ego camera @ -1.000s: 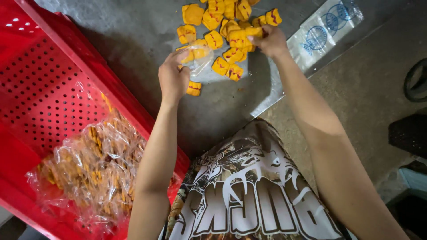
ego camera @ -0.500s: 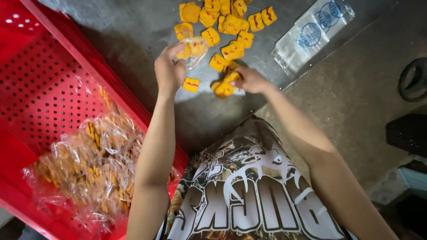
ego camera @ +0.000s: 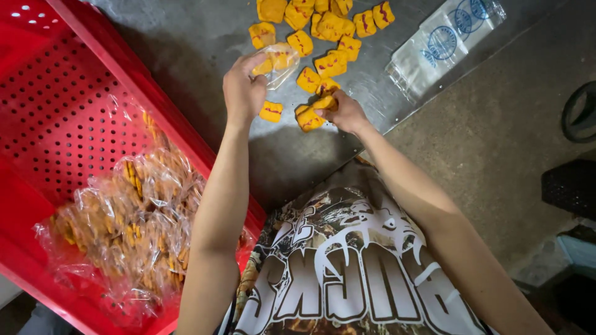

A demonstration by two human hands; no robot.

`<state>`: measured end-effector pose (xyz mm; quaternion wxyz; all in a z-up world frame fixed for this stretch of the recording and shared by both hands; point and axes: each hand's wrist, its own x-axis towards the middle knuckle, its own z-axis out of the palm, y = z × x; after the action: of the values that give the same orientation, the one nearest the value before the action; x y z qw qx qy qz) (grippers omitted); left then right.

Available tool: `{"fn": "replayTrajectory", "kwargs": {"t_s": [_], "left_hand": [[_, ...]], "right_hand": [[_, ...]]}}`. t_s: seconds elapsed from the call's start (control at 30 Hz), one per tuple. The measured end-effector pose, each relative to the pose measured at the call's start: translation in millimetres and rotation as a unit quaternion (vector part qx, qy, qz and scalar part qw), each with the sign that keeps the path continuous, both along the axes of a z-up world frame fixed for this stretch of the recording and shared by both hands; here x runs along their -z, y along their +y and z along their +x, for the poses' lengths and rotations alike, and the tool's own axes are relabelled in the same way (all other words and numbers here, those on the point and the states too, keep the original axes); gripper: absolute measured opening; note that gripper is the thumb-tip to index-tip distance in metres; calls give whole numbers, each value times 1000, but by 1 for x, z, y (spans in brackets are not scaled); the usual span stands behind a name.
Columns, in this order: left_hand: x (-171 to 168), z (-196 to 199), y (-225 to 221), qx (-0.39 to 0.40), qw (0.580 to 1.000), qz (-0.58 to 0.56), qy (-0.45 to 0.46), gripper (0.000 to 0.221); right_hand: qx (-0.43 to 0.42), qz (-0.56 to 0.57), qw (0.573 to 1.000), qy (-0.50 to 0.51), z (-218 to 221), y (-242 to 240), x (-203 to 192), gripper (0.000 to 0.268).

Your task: The person picks up pieces of food from a metal table and packs them into plastic bags by hand. The filled bags are then placed into a red plastic crate.

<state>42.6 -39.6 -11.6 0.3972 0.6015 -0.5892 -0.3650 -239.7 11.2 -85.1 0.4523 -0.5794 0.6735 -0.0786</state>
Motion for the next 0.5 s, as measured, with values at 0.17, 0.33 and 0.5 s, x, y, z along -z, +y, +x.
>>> {"fn": "replayTrajectory", "kwargs": {"t_s": [0.17, 0.33, 0.5], "left_hand": [[-7, -2, 0, 1, 1000, 28, 12, 45], [-5, -2, -1, 16, 1000, 3, 14, 46], [-4, -2, 0, 12, 1000, 3, -1, 45]], "right_hand": [[-1, 34, 998, 51, 3, -2, 4, 78], [-18, 40, 995, 87, 6, -5, -1, 81], [-36, 45, 993, 103, 8, -8, -2, 80]]}}
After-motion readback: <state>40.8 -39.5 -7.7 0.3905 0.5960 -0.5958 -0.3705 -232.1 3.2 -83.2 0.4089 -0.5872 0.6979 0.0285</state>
